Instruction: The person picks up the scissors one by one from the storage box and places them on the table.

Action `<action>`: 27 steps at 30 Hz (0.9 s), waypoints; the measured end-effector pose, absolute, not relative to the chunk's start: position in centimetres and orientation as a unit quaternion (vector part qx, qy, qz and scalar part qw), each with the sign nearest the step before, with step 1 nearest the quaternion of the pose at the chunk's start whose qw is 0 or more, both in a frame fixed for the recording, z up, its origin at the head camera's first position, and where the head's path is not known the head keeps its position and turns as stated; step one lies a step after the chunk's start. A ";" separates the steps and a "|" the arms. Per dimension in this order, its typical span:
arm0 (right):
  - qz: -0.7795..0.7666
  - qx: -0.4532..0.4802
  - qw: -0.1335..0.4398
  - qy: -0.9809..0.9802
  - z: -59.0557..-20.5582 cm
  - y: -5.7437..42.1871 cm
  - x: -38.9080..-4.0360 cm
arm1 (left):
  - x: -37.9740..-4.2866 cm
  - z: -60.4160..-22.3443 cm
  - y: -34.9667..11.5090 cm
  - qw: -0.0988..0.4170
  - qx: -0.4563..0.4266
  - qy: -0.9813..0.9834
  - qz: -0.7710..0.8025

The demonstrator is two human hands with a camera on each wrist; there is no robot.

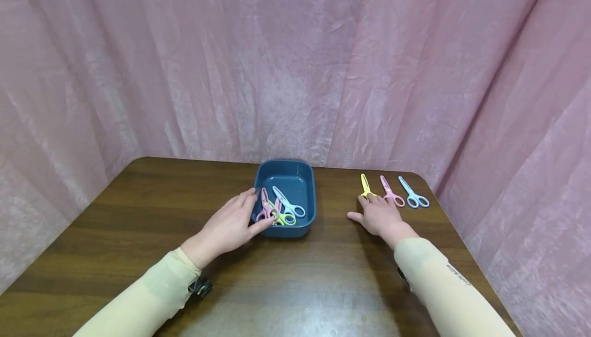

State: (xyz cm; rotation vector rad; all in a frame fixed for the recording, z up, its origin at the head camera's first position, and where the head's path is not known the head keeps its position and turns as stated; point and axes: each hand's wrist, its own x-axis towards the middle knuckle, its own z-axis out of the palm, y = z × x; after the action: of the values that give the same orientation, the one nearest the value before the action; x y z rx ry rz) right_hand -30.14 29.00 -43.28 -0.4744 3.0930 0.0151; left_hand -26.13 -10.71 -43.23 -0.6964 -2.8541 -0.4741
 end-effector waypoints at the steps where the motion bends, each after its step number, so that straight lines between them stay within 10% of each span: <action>1: 0.006 -0.153 0.003 0.988 -43.2 29.1 -30.2 | -26.2 -43.2 -10.7 0.085 -0.235 -0.955 -0.160; 27: -0.061 -0.215 -0.066 0.973 -39.7 25.7 -29.6 | -26.1 -43.3 -10.8 0.089 -0.234 -0.954 -0.165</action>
State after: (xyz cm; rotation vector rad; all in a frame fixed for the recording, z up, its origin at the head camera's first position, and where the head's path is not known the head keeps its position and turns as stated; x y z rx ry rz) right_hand -29.63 25.67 -39.71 -0.7048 3.1916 -0.1994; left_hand -26.14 -10.80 -43.33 -0.6951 -2.8378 -0.4912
